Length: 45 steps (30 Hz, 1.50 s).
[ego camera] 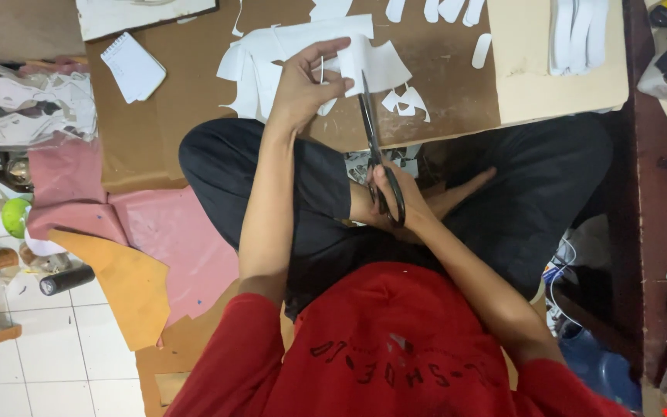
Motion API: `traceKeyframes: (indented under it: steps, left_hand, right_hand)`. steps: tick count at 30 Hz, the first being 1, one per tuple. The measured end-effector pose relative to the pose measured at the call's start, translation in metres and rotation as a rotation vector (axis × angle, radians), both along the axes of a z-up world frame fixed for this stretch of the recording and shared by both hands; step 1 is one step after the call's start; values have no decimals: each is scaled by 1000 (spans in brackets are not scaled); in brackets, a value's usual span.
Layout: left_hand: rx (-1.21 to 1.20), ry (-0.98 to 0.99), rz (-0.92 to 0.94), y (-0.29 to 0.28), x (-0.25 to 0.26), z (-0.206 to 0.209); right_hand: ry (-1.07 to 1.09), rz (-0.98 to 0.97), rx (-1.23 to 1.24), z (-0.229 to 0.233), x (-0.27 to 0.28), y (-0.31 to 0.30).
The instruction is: Cutting out pattern pieces from a sheet of white leather or synthetic material using large scissors.
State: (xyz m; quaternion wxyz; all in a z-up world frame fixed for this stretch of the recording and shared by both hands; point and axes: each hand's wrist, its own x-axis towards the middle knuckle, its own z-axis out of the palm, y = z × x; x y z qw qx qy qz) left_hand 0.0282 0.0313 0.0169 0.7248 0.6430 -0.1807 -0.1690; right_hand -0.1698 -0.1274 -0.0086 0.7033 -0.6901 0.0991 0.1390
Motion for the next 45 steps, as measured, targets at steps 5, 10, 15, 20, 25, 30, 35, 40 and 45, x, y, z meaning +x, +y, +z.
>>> traceKeyframes:
  steps: [5,10,15,20,25,30,35,40,45]
  left_hand:
    - [30,7,13,-4,-4,4]
    - [35,-39,10,-4,-5,3]
    - [52,-34,25,-6,-5,2]
    - [55,-45,23,-7,-4,-1]
    - [56,-70,25,-7,-6,3]
    - [54,-54,26,-7,-6,3]
    - [60,-54,30,-8,-6,2]
    - [52,11,32,-9,-7,3]
    - [18,38,7,-8,-7,2]
  right_hand:
    - [-81,-16,55,-5,11,2]
    - [-66,-26,106,-8,15,4]
    - [-109,3,104,-6,18,4]
    - [-94,0,26,-18,18,4]
    - [-65,-29,-1,-13,16,7]
    - [-51,-73,42,-12,16,9]
    - [-27,-79,-2,-14,16,8]
    - [-38,-71,-71,-16,15,8]
    - [-78,-87,-4,-11,14,10]
